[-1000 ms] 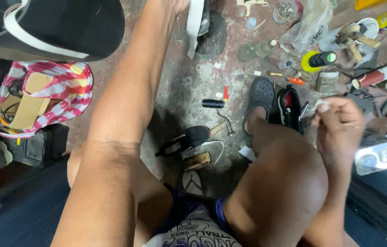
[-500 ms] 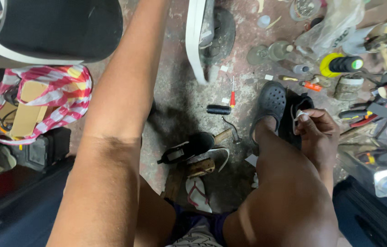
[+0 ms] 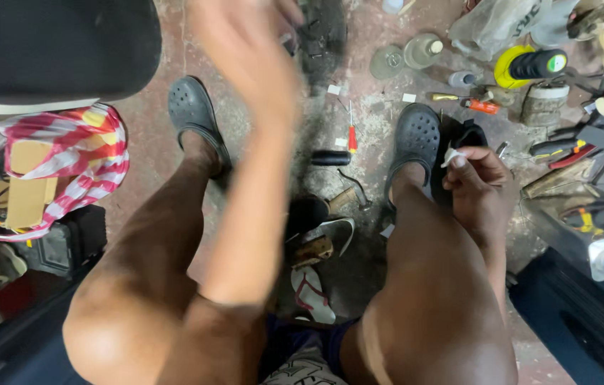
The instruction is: The person sits on the floor and repeatedly rubs a white shoe sole with a small white cloth or sponge. They handle several white sole pieces, wiping each one by hand. The workspace is cluttered with tools and shoe parts.
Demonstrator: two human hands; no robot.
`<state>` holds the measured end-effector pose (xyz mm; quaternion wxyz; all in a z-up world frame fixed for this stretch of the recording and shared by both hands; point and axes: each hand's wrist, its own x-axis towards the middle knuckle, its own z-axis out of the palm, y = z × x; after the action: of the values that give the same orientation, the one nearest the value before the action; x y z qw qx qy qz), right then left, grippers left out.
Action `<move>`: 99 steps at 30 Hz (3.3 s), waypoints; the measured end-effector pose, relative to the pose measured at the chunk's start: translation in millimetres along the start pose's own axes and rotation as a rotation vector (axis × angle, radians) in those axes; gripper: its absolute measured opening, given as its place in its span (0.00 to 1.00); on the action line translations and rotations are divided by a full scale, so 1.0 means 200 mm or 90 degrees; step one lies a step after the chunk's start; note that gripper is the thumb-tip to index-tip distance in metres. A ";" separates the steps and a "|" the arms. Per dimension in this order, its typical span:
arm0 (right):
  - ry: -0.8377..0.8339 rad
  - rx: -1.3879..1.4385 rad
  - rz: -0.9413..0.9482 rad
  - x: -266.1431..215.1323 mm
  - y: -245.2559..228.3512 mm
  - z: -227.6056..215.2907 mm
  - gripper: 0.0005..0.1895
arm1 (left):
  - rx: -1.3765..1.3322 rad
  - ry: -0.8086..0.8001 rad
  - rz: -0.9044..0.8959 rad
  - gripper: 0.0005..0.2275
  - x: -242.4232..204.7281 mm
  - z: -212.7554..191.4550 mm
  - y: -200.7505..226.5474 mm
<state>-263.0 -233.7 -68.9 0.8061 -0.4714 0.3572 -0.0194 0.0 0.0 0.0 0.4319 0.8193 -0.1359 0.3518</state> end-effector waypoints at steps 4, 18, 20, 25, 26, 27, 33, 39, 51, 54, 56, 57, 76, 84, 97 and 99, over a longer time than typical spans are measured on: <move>-0.020 0.054 0.002 0.01 -0.01 0.01 0.03 | -0.286 -0.234 -0.334 0.10 -0.57 0.07 0.26; -0.025 0.034 0.027 0.03 -0.03 -0.01 0.04 | 0.019 -0.571 -0.336 0.46 -1.09 0.62 -0.30; -0.025 -0.004 0.025 0.03 -0.03 -0.01 0.04 | 0.033 -0.575 -0.308 0.43 -1.16 0.65 -0.36; -0.032 -0.268 -0.010 0.10 -0.03 0.03 0.02 | 0.032 -0.608 -0.286 0.32 -1.14 0.63 -0.42; -0.031 -0.344 -0.021 0.14 -0.03 0.04 0.03 | 0.017 -0.608 -0.264 0.32 -1.12 0.59 -0.40; -0.024 -0.417 -0.033 0.17 -0.03 0.06 0.04 | -0.001 -0.611 -0.239 0.33 -1.09 0.55 -0.38; -0.131 -0.518 -0.297 0.48 0.02 0.12 0.04 | 0.018 -0.754 -0.164 0.35 -0.91 0.33 -0.20; -0.207 -0.660 -0.378 0.59 0.06 0.22 0.02 | 0.055 -0.875 -0.135 0.32 -0.80 0.28 -0.14; -0.240 -0.755 -0.351 0.71 0.14 0.11 0.03 | -0.077 -1.060 -0.168 0.24 -0.80 0.22 -0.20; -0.285 -0.697 -0.125 0.76 0.17 0.11 0.08 | -0.023 -1.100 -0.142 0.23 -0.79 0.20 -0.21; -0.308 -0.703 -0.011 0.80 0.17 0.13 0.10 | 0.013 -1.129 -0.123 0.23 -0.78 0.20 -0.21; -0.316 -0.726 0.012 0.81 0.18 0.13 0.10 | 0.015 -1.138 -0.122 0.23 -0.77 0.20 -0.21; -0.353 -0.598 0.053 0.89 0.30 0.07 0.11 | 0.047 -1.124 -0.112 0.25 -0.79 0.22 -0.23; -0.238 -0.666 -0.296 0.66 0.17 0.13 0.02 | -0.003 -0.756 -0.063 0.23 -1.01 0.32 -0.36; -0.179 -0.281 -0.046 0.53 0.16 0.10 0.04 | 0.078 -0.639 -0.156 0.30 -1.14 0.61 -0.48; -0.170 -0.276 -0.027 0.54 0.17 0.09 0.04 | 0.080 -0.643 -0.164 0.31 -1.11 0.61 -0.45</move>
<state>-182.2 -241.2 -149.0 0.7257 -0.6388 0.2338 0.1032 -54.1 -62.7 -255.5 0.3024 0.9212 -0.2040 -0.1355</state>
